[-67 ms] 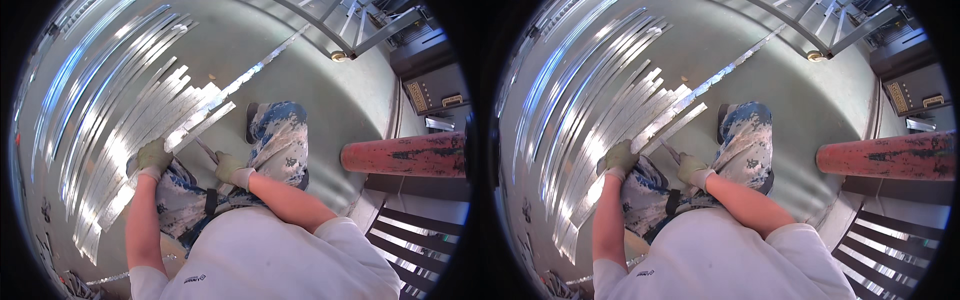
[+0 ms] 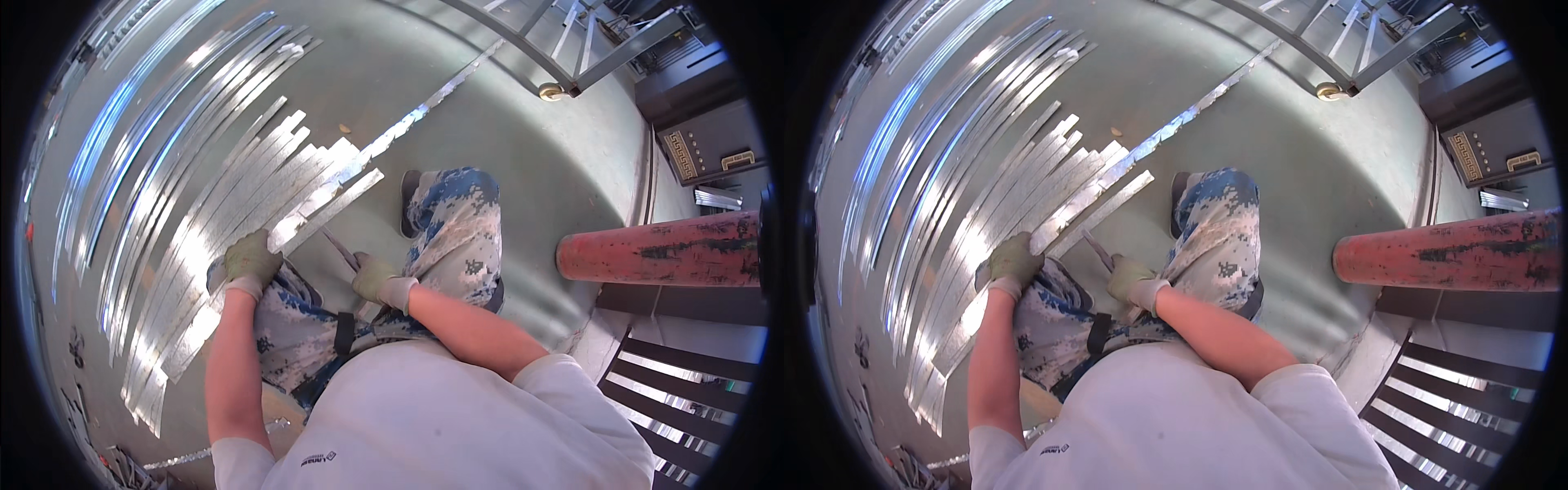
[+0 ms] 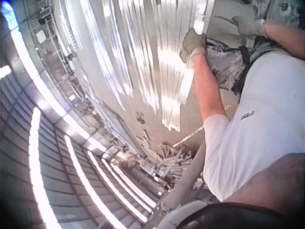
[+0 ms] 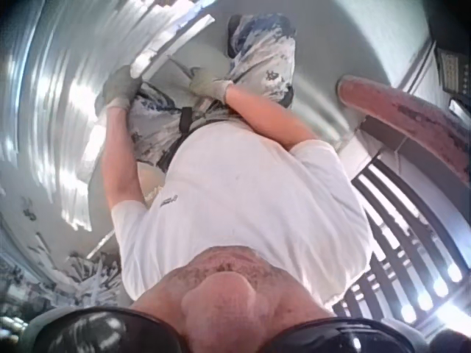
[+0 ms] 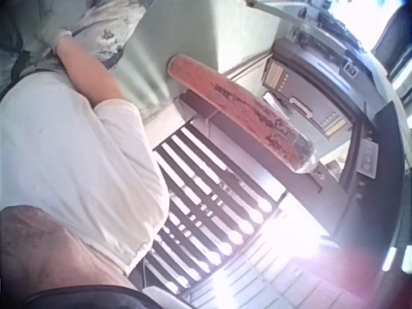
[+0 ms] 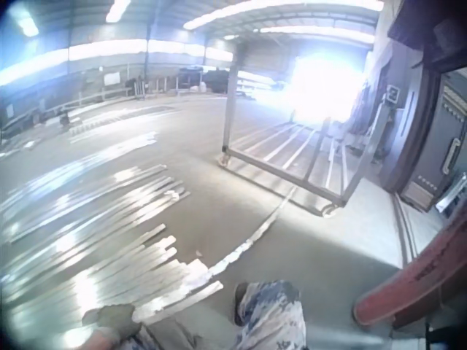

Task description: The person sits on the floor and uses tin snips to cut long, thin metal strips into shorter pieces. They repeatedly position the snips, cut, and set the pieces aside on the floor.

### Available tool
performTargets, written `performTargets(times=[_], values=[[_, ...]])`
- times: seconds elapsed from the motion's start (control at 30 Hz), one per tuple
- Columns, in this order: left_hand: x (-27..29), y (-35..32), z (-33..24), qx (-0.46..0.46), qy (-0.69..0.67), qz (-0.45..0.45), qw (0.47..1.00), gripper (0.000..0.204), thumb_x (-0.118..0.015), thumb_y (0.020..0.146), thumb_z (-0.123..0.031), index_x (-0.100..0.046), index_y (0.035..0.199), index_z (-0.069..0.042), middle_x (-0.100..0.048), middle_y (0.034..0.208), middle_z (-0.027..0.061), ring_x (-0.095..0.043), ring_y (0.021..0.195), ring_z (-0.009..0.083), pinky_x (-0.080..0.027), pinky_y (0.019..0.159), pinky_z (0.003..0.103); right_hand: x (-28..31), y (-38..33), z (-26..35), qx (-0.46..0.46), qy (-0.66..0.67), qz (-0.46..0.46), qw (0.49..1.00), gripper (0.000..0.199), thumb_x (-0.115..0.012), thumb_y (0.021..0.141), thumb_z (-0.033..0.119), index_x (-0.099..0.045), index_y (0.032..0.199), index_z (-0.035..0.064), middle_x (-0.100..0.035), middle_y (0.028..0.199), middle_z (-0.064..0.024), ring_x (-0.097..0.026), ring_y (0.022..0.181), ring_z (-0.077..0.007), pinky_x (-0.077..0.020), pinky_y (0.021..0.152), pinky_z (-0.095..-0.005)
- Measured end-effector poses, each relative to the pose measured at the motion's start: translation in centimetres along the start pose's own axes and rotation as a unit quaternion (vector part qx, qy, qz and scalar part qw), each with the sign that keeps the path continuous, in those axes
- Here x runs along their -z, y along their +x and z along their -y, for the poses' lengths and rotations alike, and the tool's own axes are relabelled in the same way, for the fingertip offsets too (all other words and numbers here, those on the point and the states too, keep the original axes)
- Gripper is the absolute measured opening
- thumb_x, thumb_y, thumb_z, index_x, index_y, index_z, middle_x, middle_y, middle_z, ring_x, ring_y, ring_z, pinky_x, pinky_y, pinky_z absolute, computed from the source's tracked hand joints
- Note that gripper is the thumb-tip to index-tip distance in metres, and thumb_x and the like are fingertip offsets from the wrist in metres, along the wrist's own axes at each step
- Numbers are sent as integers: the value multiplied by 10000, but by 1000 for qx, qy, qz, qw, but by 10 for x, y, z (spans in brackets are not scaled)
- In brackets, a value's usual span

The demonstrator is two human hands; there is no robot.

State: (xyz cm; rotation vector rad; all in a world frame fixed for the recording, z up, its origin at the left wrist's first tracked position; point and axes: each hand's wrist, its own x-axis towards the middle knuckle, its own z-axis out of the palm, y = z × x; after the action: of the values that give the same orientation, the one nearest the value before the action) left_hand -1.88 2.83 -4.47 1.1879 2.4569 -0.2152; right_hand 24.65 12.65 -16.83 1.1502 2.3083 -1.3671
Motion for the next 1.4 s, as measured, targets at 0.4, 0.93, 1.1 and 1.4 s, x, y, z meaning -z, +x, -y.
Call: performTargets(times=[0.4,0.93,1.1,1.4], values=[[-15,34,-46,-22,-17,25,999,629,-840,854,-428,-753,1351,-52,-799,1363,222,-777,1254,397,-603,1087,501,27,-9,9,-148,317,97,932,445,-815,852,96,-721,1284,51,-742,894,-155,-734,744,-289,-573,603,-465],[-4,-32,11,-47,47,1,998,563,-828,915,-326,-706,1416,-100,-810,1256,204,-768,1208,399,-585,1070,506,49,-27,25,-131,356,177,908,424,-789,953,109,-716,1367,52,-772,1012,-134,-764,867,-236,-616,716,-431],[-6,-35,12,-47,23,-20,998,460,-793,938,-310,-717,1349,-118,-819,1254,189,-774,1222,398,-560,1087,514,45,-23,33,-97,365,192,906,408,-785,951,98,-730,1353,55,-762,1012,-115,-722,853,-216,-611,762,-406],[-6,-33,12,-47,9,-15,999,551,-823,899,-307,-716,1398,-98,-811,1223,222,-767,1182,434,-591,1053,530,41,-17,39,-72,312,208,924,511,-775,923,79,-724,1430,58,-745,1040,-94,-691,856,-220,-599,779,-386]])
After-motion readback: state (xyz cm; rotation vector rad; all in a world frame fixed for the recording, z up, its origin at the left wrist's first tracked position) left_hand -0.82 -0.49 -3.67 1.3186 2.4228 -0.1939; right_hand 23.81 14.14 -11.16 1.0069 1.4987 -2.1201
